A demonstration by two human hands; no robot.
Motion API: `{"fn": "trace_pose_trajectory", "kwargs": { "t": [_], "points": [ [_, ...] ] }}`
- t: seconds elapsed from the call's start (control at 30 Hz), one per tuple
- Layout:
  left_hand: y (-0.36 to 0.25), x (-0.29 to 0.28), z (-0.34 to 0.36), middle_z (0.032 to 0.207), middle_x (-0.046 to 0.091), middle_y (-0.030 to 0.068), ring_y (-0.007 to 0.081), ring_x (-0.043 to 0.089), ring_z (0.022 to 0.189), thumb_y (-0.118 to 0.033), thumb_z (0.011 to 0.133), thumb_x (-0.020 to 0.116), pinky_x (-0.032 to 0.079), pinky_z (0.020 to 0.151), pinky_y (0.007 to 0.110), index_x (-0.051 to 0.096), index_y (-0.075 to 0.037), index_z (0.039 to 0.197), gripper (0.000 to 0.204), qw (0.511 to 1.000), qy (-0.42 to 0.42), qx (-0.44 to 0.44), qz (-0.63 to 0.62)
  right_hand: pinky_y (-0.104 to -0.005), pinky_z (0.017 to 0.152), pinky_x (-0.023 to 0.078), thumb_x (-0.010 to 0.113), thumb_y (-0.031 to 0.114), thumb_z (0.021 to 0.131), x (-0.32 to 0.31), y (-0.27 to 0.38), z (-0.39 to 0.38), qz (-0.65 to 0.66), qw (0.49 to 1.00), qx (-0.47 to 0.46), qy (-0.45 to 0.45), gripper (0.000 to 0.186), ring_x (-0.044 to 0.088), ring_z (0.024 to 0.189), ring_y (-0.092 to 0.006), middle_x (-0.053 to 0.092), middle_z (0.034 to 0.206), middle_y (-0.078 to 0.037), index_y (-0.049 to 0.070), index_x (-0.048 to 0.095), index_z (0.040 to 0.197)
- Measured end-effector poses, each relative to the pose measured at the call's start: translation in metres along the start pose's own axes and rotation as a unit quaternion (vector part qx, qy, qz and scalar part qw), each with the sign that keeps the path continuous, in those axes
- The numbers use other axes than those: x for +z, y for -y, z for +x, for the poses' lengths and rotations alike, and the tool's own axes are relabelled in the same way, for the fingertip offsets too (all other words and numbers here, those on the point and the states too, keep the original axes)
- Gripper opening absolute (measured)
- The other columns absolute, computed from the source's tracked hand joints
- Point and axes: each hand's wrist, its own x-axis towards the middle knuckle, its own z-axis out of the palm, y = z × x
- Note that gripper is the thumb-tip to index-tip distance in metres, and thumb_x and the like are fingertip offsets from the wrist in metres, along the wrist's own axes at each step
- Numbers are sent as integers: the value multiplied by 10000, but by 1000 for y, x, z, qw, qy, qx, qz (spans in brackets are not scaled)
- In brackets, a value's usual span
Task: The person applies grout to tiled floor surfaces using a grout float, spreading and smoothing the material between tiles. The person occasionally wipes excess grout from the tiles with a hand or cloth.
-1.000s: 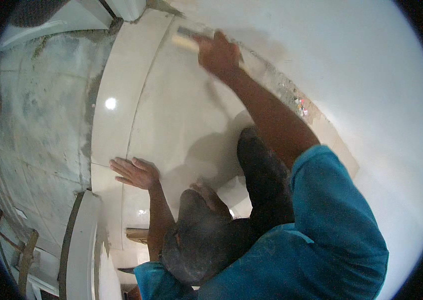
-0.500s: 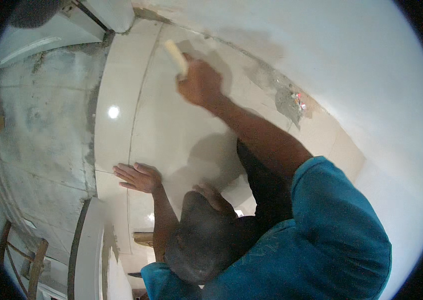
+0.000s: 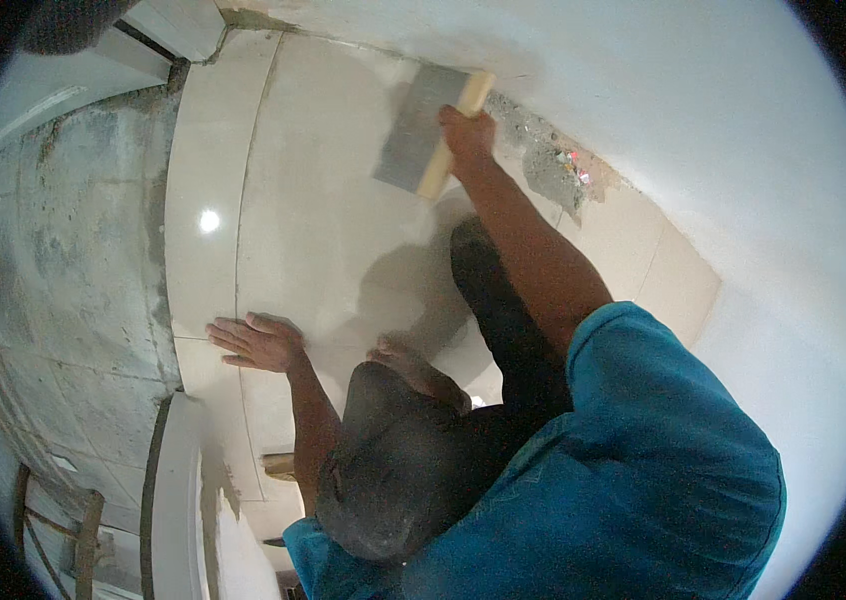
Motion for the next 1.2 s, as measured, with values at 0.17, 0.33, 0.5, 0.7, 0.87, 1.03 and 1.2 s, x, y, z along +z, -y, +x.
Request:
{"fn": "trace_pose_trajectory", "kwargs": {
  "t": [0.17,0.33,0.5,0.7,0.87,1.03,1.2],
  "points": [
    [6,8,3,1600,171,159,312,148,1485,-462,1035,188,73,1177,567,215,-51,1527,641,999,-23,24,14,-468,689,534,735,183,754,-70,6,-17,-42,999,-30,6,425,650,767,-283,648,891,-173,-103,580,1027],
    [-3,10,0,1583,219,159,303,166,1481,-469,1033,224,94,1178,564,221,-46,1521,645,999,-42,28,17,-464,867,510,705,225,796,10,51,-101,-89,961,-151,214,479,632,1024,-347,630,1085,-245,-45,558,1163],
    [31,33,-8,1554,271,189,314,195,1471,-504,1018,291,119,1169,564,232,-37,1513,683,995,-62,25,-77,-448,867,509,673,236,811,-17,64,-127,-96,909,-274,299,473,650,987,-353,660,1043,-225,9,575,1213],
    [-91,23,25,1532,281,246,414,224,1438,-589,917,486,141,1141,604,274,-54,1500,819,979,-105,-53,165,-382,734,520,729,219,819,-208,16,-68,-163,911,-173,337,375,634,833,-209,648,945,-114,-2,586,1086],
    [-450,-77,-57,1563,239,210,398,188,1456,-494,874,582,98,1163,590,300,-99,1502,794,772,-95,354,-519,-393,814,484,705,162,818,-247,-16,-22,-52,967,-107,225,436,599,904,-237,611,1065,-111,-13,538,1181],
    [-557,-89,-3,1569,227,190,356,202,1456,-432,924,553,67,1179,569,294,-74,1495,723,754,-188,356,-520,-386,854,457,692,169,829,-303,-35,-8,-75,956,-162,232,414,586,948,-233,617,1022,-97,-20,557,1172],
    [-500,-51,60,1575,124,263,374,106,1473,-372,1050,293,75,1205,445,115,80,1498,661,651,-113,-51,-749,-385,856,449,677,133,824,-340,-65,7,-136,984,-36,109,381,588,923,-235,618,1027,-91,-25,557,1149]
  ]
}}
